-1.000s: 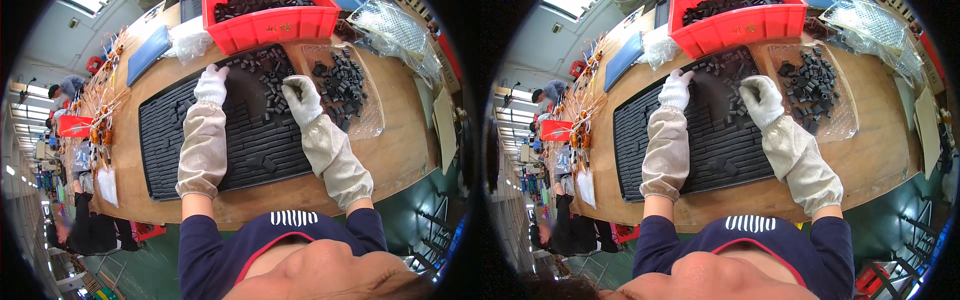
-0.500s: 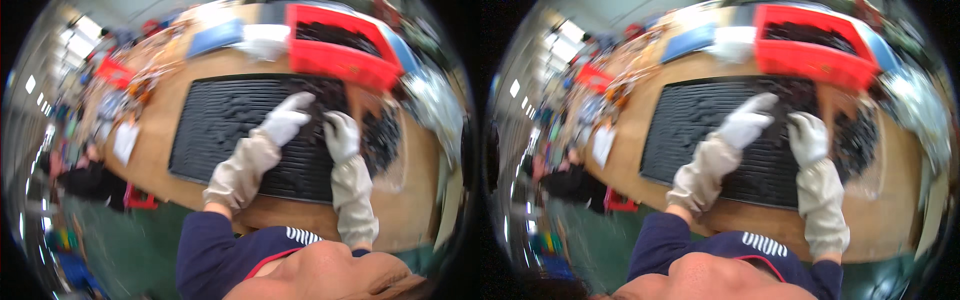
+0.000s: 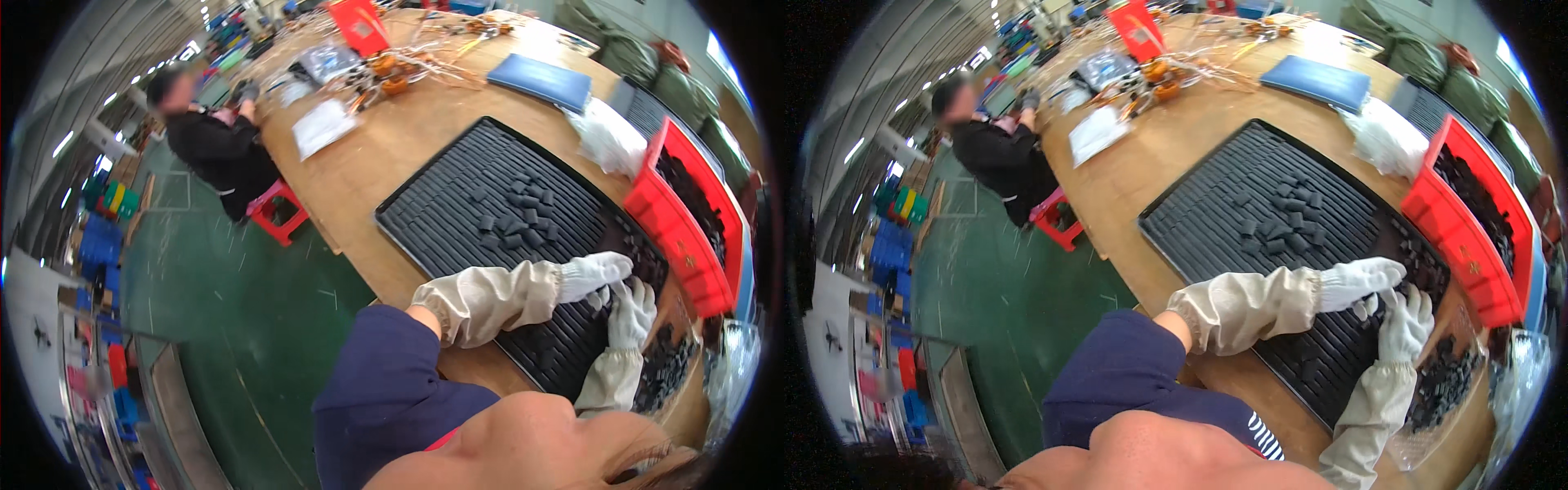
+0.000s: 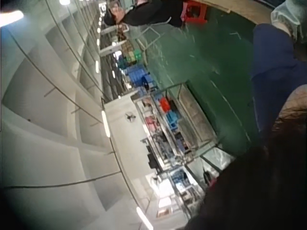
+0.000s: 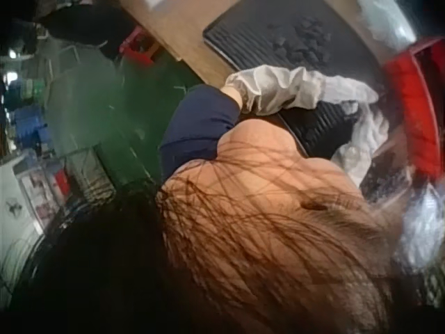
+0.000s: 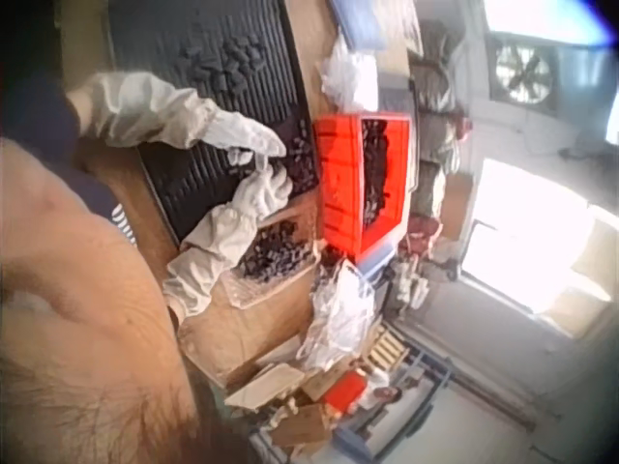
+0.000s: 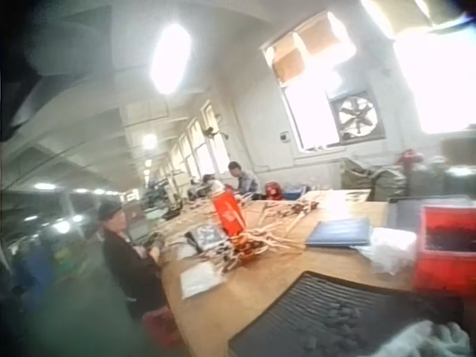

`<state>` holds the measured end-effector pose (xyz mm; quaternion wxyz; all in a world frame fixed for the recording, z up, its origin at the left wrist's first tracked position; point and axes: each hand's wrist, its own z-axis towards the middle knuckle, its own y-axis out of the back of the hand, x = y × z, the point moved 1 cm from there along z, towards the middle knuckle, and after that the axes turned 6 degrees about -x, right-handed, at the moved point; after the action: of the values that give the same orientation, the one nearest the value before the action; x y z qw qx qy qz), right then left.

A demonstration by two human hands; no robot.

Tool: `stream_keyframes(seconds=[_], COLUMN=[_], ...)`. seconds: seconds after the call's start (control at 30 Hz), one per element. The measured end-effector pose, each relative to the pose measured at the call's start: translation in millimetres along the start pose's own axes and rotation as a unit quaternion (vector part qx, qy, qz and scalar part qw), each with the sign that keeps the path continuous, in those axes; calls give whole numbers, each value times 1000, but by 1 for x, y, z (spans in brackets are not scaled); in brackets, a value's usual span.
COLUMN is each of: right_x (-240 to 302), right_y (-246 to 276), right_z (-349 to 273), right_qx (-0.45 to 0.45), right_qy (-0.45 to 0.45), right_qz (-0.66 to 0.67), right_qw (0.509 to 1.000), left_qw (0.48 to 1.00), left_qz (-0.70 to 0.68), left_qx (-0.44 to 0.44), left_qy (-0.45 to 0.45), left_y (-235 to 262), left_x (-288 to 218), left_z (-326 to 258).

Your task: The person sits at a workbench in a factory setting, wearing white gloves. They repeatedly pick up small black plastic components from a red bin and a clear tray, inspect them, and place them into a black tray with a grid pattern. The task involves sorting and organizing these small parts by hand.

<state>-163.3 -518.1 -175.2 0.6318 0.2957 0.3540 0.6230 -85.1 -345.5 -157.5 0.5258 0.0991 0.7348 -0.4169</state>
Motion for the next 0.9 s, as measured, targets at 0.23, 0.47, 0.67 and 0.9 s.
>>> stream_keyframes(seconds=[0.23,0.47,0.67,0.9], right_x=[11,43,49,35], right_y=[11,54,63,65], right_z=[10,-4,-25,-28], right_qx=[18,-104,-139,-234], right_qy=[-42,-90,-41,-98], right_qz=[12,235,202,177], right_qw=[999,962,969,951], left_qw=[999,929,928,959], left_qz=[46,339,355,253], left_qx=[-9,-62,81,99], left_qy=[-25,-139,-73,-81], left_y=[10,13,-22,-22], left_x=[5,22,18,10], left_z=[1,3,-10,-17])
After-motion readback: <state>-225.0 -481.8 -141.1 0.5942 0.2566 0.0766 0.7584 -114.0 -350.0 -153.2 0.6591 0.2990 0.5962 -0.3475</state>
